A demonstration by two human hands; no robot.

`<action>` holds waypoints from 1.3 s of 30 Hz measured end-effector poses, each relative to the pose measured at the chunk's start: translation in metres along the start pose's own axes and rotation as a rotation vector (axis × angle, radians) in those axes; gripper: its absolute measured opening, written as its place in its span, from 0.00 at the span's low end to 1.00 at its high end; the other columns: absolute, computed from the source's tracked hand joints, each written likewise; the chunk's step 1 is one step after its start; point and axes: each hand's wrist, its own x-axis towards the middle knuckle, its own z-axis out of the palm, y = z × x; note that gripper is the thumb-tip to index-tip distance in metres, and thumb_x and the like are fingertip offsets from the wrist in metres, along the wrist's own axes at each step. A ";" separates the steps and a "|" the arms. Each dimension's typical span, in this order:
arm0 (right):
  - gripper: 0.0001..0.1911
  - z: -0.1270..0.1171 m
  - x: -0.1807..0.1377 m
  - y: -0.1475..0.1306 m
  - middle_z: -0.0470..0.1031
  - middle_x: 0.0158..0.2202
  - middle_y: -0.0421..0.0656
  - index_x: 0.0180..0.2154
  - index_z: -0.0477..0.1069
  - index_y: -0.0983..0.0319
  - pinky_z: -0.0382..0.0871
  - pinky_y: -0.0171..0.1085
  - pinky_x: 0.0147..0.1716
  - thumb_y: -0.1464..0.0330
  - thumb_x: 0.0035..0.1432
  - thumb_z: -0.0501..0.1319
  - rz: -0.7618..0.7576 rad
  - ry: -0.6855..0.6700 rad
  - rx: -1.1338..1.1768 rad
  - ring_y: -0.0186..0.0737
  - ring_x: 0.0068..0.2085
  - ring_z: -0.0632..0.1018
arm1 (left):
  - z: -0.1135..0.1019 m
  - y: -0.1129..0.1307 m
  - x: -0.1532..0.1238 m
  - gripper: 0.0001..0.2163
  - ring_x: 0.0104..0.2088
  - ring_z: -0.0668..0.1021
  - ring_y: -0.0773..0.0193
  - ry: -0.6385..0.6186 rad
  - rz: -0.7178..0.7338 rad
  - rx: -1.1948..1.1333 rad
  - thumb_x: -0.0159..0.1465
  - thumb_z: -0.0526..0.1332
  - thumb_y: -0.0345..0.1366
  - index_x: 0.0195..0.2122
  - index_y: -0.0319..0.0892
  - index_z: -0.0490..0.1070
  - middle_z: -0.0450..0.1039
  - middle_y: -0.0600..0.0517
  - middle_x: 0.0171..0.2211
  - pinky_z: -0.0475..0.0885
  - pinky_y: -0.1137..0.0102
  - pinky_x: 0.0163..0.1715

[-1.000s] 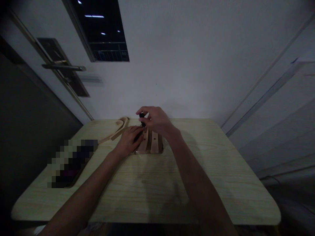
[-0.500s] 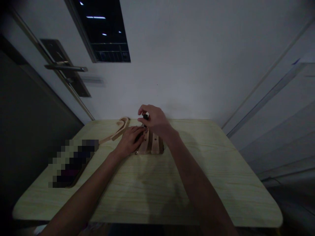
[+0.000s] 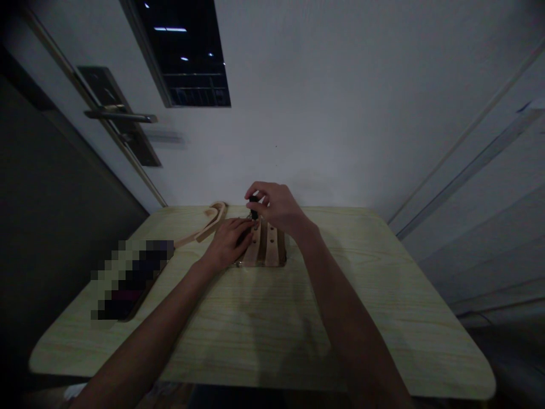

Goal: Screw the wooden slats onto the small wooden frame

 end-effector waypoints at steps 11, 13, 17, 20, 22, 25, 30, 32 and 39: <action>0.16 0.007 -0.001 -0.001 0.68 0.24 0.36 0.27 0.64 0.60 0.57 0.34 0.28 0.59 0.53 0.67 0.005 0.085 -0.127 0.31 0.25 0.65 | -0.001 0.002 0.000 0.16 0.54 0.73 0.49 -0.017 -0.013 -0.002 0.70 0.53 0.36 0.56 0.39 0.70 0.74 0.42 0.54 0.69 0.52 0.55; 0.12 0.006 0.000 -0.004 0.73 0.30 0.39 0.32 0.68 0.61 0.60 0.34 0.30 0.62 0.52 0.67 -0.041 0.045 -0.079 0.32 0.28 0.69 | -0.001 0.002 0.001 0.16 0.54 0.73 0.50 -0.019 -0.007 -0.008 0.70 0.53 0.36 0.55 0.38 0.71 0.74 0.42 0.53 0.69 0.52 0.55; 0.06 0.003 0.001 -0.010 0.76 0.34 0.40 0.33 0.73 0.61 0.65 0.34 0.32 0.68 0.51 0.66 -0.077 -0.016 -0.005 0.31 0.28 0.71 | -0.001 0.001 0.001 0.15 0.53 0.74 0.50 -0.003 -0.002 -0.007 0.70 0.53 0.36 0.54 0.40 0.71 0.75 0.42 0.53 0.69 0.52 0.55; 0.05 0.001 0.001 -0.011 0.79 0.34 0.41 0.33 0.76 0.62 0.68 0.34 0.31 0.71 0.51 0.64 -0.040 -0.045 0.034 0.32 0.28 0.74 | 0.000 0.000 0.001 0.15 0.53 0.74 0.50 -0.009 -0.007 -0.006 0.69 0.54 0.36 0.54 0.39 0.71 0.75 0.42 0.53 0.69 0.51 0.55; 0.08 0.000 0.000 -0.009 0.80 0.36 0.43 0.36 0.78 0.62 0.70 0.35 0.32 0.72 0.53 0.61 -0.021 -0.057 0.063 0.33 0.29 0.76 | 0.000 -0.001 0.001 0.16 0.53 0.74 0.50 -0.012 -0.009 -0.007 0.69 0.54 0.37 0.54 0.39 0.71 0.75 0.42 0.53 0.69 0.51 0.55; 0.13 0.001 0.000 -0.006 0.81 0.40 0.45 0.41 0.78 0.62 0.72 0.36 0.34 0.73 0.56 0.57 -0.023 -0.050 0.067 0.35 0.32 0.77 | 0.000 -0.001 0.001 0.16 0.54 0.74 0.50 -0.007 -0.008 -0.009 0.69 0.54 0.37 0.54 0.40 0.71 0.75 0.42 0.53 0.69 0.51 0.55; 0.12 0.001 0.001 -0.005 0.81 0.41 0.45 0.41 0.79 0.62 0.69 0.36 0.33 0.70 0.55 0.61 -0.060 0.002 -0.019 0.33 0.29 0.74 | -0.002 0.001 0.001 0.16 0.53 0.74 0.50 -0.015 -0.011 -0.003 0.70 0.53 0.37 0.55 0.40 0.71 0.75 0.42 0.53 0.69 0.51 0.54; 0.09 0.000 0.001 -0.006 0.81 0.37 0.44 0.39 0.78 0.62 0.67 0.35 0.32 0.68 0.54 0.64 -0.071 0.021 -0.047 0.32 0.27 0.72 | -0.001 0.001 0.001 0.16 0.53 0.74 0.49 -0.013 -0.007 0.000 0.70 0.53 0.37 0.55 0.39 0.71 0.75 0.41 0.52 0.70 0.51 0.54; 0.18 0.004 0.000 -0.005 0.69 0.22 0.36 0.25 0.64 0.60 0.59 0.34 0.28 0.57 0.50 0.68 0.011 0.074 -0.120 0.31 0.24 0.67 | 0.001 0.000 0.000 0.16 0.54 0.74 0.50 0.000 -0.012 -0.001 0.69 0.54 0.36 0.55 0.41 0.71 0.75 0.42 0.53 0.70 0.51 0.54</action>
